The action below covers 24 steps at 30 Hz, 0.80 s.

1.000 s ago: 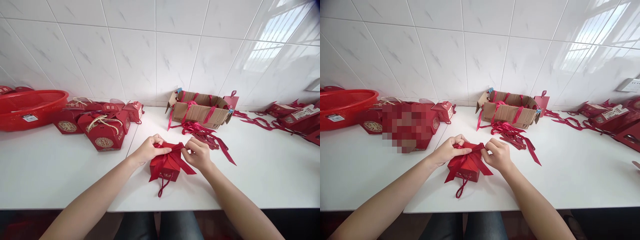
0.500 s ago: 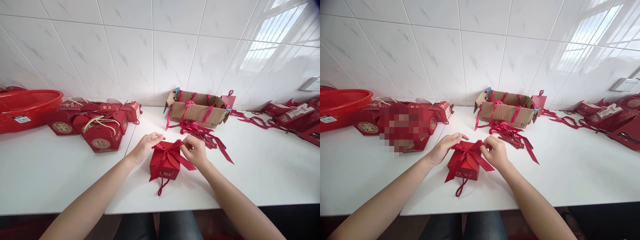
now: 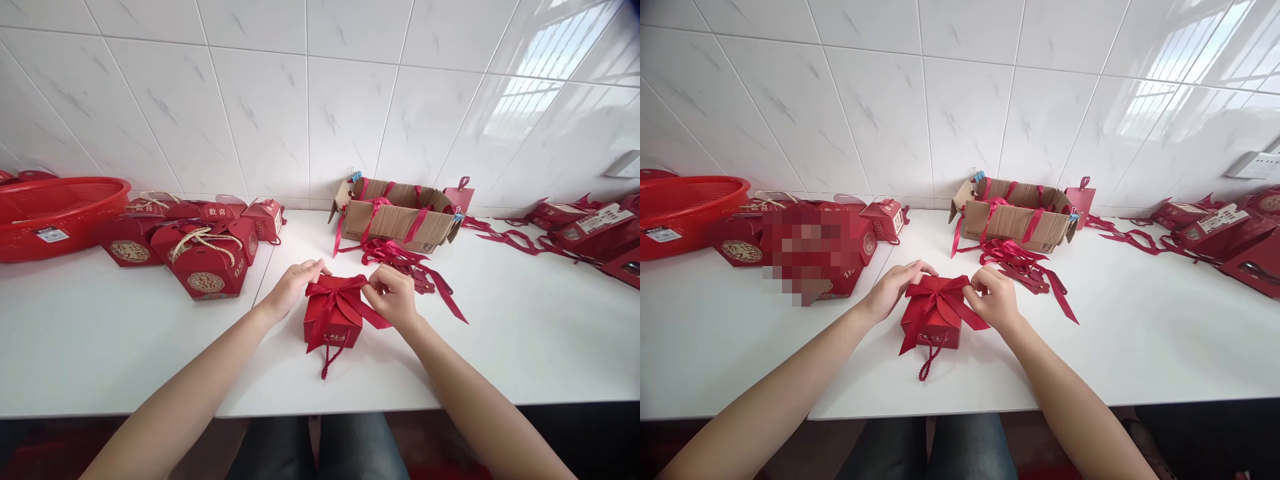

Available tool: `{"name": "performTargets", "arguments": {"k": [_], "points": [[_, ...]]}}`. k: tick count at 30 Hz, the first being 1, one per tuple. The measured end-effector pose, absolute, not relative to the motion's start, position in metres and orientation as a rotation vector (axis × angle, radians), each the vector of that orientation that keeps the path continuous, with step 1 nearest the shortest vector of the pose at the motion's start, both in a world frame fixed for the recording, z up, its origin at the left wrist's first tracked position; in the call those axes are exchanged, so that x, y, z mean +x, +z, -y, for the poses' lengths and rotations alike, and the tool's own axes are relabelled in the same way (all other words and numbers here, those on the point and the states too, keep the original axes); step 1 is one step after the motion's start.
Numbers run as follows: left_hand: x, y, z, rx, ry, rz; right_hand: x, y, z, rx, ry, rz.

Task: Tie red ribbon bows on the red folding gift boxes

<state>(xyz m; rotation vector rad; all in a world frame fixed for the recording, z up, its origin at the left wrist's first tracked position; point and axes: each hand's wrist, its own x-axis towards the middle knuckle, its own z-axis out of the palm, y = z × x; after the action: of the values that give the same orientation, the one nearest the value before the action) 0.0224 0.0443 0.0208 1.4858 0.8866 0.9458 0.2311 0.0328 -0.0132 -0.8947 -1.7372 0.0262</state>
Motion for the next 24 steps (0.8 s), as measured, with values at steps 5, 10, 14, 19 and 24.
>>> {"name": "performTargets", "arguments": {"k": [5, 10, 14, 19, 24], "points": [[0.023, 0.019, -0.044, 1.399, 0.941, -0.833, 0.233, -0.011, -0.034, -0.936, 0.418, 1.821], [0.027, 0.019, -0.04, 1.296, 0.885, -0.764, 0.23, -0.007, -0.031, -0.73, 0.393, 1.94], [0.03, 0.02, -0.037, 1.25, 0.86, -0.754, 0.232, -0.001, -0.029, -0.573, 0.233, 2.095], [0.029, 0.019, -0.038, 1.233, 0.886, -0.78, 0.237, 0.001, -0.03, -0.545, 0.159, 2.183], [0.029, 0.019, -0.037, 1.227, 0.876, -0.729, 0.239, 0.001, -0.029, -0.553, 0.138, 2.248]]}}
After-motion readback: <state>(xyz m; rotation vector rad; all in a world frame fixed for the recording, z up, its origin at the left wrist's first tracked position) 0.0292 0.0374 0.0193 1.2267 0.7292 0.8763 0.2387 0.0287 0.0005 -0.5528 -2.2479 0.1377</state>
